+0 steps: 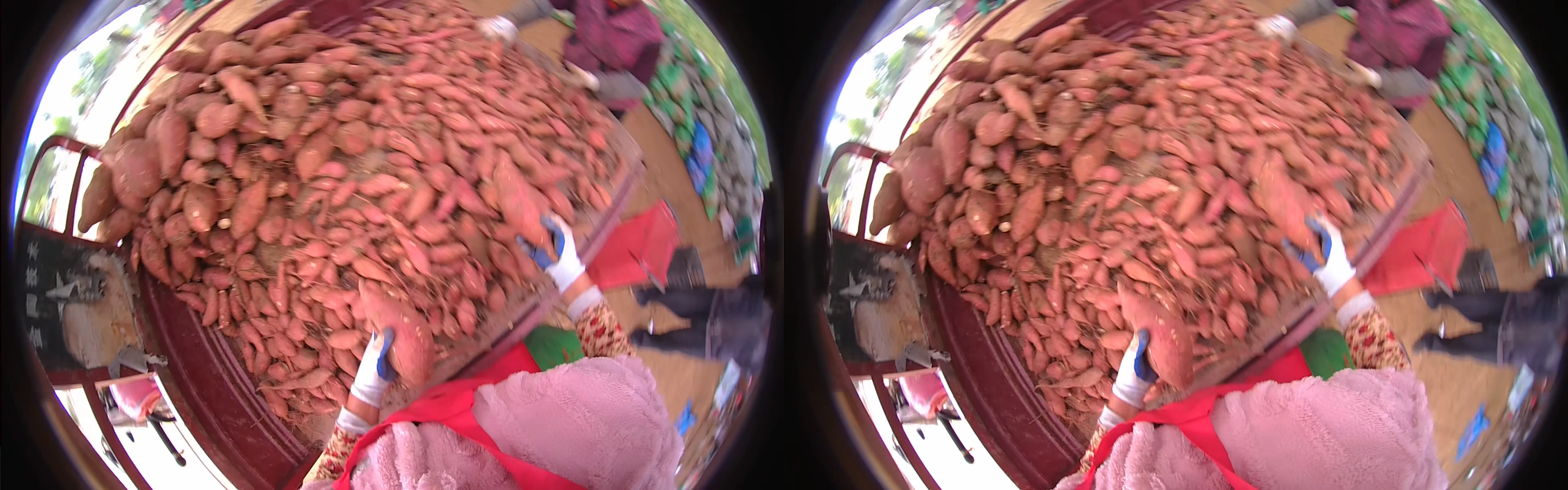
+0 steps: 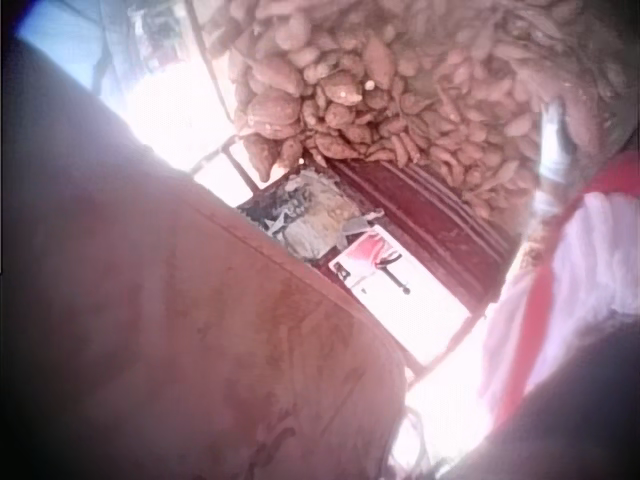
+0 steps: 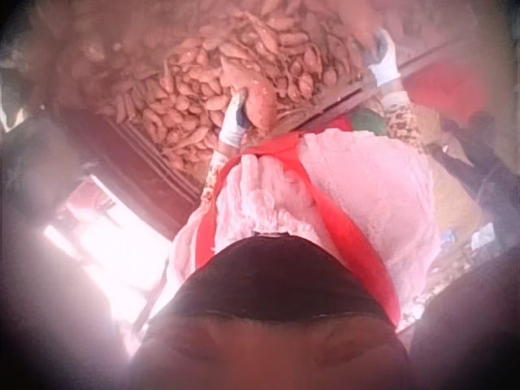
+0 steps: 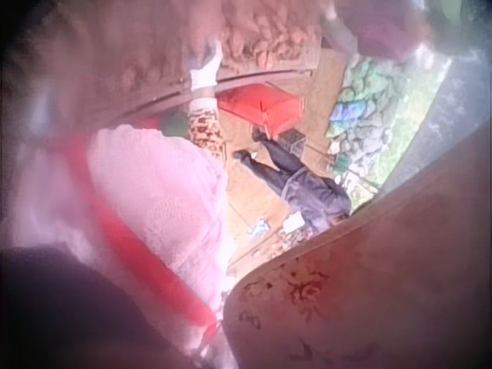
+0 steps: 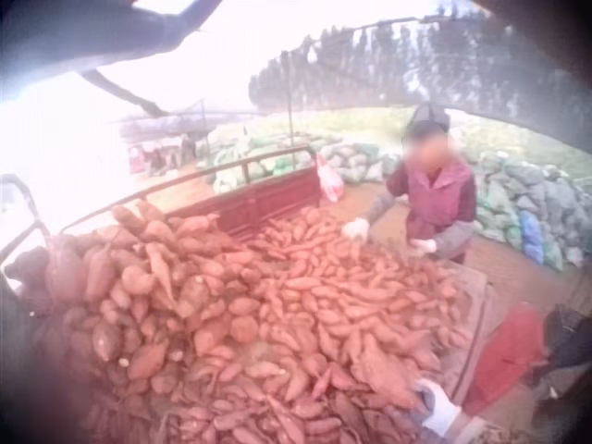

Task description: The person sorts sweet potatoes from a large pile in a three-wheeled vehicle, picking them up by hand and placing them into a green sack. The person then lifts the sack onto a weighing scale and later places it on a hand truck.

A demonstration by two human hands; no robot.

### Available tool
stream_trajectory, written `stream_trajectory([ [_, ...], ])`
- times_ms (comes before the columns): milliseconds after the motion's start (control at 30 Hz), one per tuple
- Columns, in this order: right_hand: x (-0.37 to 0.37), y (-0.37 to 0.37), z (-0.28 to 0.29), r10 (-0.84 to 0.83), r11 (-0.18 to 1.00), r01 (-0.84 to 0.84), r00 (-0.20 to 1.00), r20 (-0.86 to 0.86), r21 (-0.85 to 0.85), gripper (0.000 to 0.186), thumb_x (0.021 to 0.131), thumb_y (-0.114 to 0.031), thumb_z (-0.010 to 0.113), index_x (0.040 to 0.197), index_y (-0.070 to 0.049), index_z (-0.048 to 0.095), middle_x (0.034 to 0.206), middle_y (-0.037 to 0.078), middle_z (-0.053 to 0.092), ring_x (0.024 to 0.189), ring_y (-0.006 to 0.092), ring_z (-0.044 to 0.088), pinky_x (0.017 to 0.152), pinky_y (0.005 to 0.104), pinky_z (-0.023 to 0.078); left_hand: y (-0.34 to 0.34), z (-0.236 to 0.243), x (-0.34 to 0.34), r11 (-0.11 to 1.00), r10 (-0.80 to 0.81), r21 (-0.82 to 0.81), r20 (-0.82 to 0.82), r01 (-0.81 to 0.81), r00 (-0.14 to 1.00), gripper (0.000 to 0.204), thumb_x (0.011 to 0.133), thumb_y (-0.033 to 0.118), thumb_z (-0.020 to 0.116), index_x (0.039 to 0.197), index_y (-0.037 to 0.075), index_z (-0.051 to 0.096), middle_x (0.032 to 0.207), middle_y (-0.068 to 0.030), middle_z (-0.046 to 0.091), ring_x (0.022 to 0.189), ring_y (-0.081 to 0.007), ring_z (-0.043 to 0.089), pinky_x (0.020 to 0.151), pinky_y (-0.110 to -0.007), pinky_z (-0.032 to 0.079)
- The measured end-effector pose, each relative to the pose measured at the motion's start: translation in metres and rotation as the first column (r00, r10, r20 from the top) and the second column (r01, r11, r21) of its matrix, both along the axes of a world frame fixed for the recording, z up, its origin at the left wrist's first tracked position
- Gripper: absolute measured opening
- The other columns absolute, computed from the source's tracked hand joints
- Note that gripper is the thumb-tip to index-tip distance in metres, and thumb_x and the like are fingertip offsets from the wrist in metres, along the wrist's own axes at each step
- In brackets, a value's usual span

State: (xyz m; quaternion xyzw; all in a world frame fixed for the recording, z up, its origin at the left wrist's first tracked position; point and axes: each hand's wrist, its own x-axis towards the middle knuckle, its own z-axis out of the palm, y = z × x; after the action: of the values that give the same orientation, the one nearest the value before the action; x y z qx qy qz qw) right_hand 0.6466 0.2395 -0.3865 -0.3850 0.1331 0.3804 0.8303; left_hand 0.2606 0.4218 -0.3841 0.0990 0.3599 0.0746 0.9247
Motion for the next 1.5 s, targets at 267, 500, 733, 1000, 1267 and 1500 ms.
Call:
stream_trajectory([
  [267, -0.315, -0.303, 0.005, -0.357, 0.934, 0.335, 0.86, -0.366, -0.124, 0.048, 0.085, -0.041, 0.068, 0.115, -0.005, 0.057, 0.1, 0.019, 0.069, 0.083, 0.0381, 0.067, 0.068, 0.0469, 0.059, -0.115, 0.009, 0.08, 0.614, -0.774, 0.318, 0.06, 0.723, 0.63, 0.066, 0.095, 0.029, 0.066, 0.148, 0.002, 0.036, 0.138, -0.0087, 0.051, 0.12, -0.0185, 0.053, 0.102, -0.032, 0.045],
  [500, -0.346, -0.408, -0.012, -0.486, 0.86, 0.511, 0.816, -0.314, -0.005, 0.058, 0.091, -0.052, 0.06, 0.129, -0.009, 0.054, 0.117, 0.019, 0.066, 0.102, 0.0388, 0.065, 0.086, 0.05, 0.055, -0.293, 0.029, 0.143, 0.222, -0.974, 0.407, 0.055, 0.886, 0.219, 0.057, 0.094, 0.038, 0.066, 0.138, 0.007, 0.046, 0.118, -0.0055, 0.06, 0.1, -0.0152, 0.061, 0.086, -0.031, 0.052],
  [733, -0.244, -0.356, -0.005, -0.119, 0.653, 0.24, 0.969, 0.215, -0.718, 0.056, 0.099, -0.047, 0.053, 0.142, -0.012, 0.048, 0.124, 0.006, 0.059, 0.105, 0.017, 0.057, 0.087, 0.0309, 0.048, -0.209, 0.011, 0.141, 0.517, -0.818, 0.414, -0.019, 0.749, 0.575, 0.05, 0.096, 0.038, 0.063, 0.135, 0.01, 0.049, 0.115, -0.0073, 0.064, 0.094, -0.0167, 0.064, 0.078, -0.032, 0.053],
  [1000, -0.084, -0.022, 0.007, 0.72, 0.627, 0.326, 0.106, 0.686, -0.708, 0.046, 0.093, -0.024, 0.063, 0.132, -0.001, 0.053, 0.125, 0.018, 0.06, 0.119, 0.0327, 0.057, 0.101, 0.0403, 0.045, -0.07, 0.023, 0.073, 0.82, -0.42, 0.391, -0.085, 0.418, 0.903, 0.047, 0.102, 0.034, 0.053, 0.139, 0.006, 0.046, 0.127, -0.011, 0.059, 0.113, -0.0239, 0.06, 0.093, -0.037, 0.05],
  [1267, 0.006, 0.296, -0.022, 0.735, 0.644, 0.433, -0.579, 0.352, -0.631, 0.059, 0.089, -0.032, 0.058, 0.138, -0.002, 0.047, 0.142, 0.019, 0.047, 0.134, 0.0378, 0.04, 0.111, 0.0509, 0.032, -0.019, 0.039, 0.048, 0.903, -0.116, 0.39, -0.183, 0.181, 0.976, 0.053, 0.101, 0.035, 0.053, 0.141, 0.002, 0.043, 0.126, -0.0137, 0.059, 0.107, -0.0229, 0.062, 0.094, -0.037, 0.05],
  [1500, 0.091, 0.363, -0.067, 0.96, 0.252, 0.566, -0.048, 0.274, -0.785, 0.047, 0.094, -0.036, 0.053, 0.132, -0.009, 0.055, 0.144, 0.014, 0.049, 0.135, 0.0363, 0.041, 0.106, 0.0506, 0.037, -0.002, 0.039, 0.051, 0.939, 0.047, 0.341, -0.227, 0.034, 0.973, 0.053, 0.101, 0.031, 0.054, 0.139, -0.004, 0.043, 0.126, -0.0178, 0.059, 0.109, -0.0271, 0.063, 0.097, -0.04, 0.05],
])
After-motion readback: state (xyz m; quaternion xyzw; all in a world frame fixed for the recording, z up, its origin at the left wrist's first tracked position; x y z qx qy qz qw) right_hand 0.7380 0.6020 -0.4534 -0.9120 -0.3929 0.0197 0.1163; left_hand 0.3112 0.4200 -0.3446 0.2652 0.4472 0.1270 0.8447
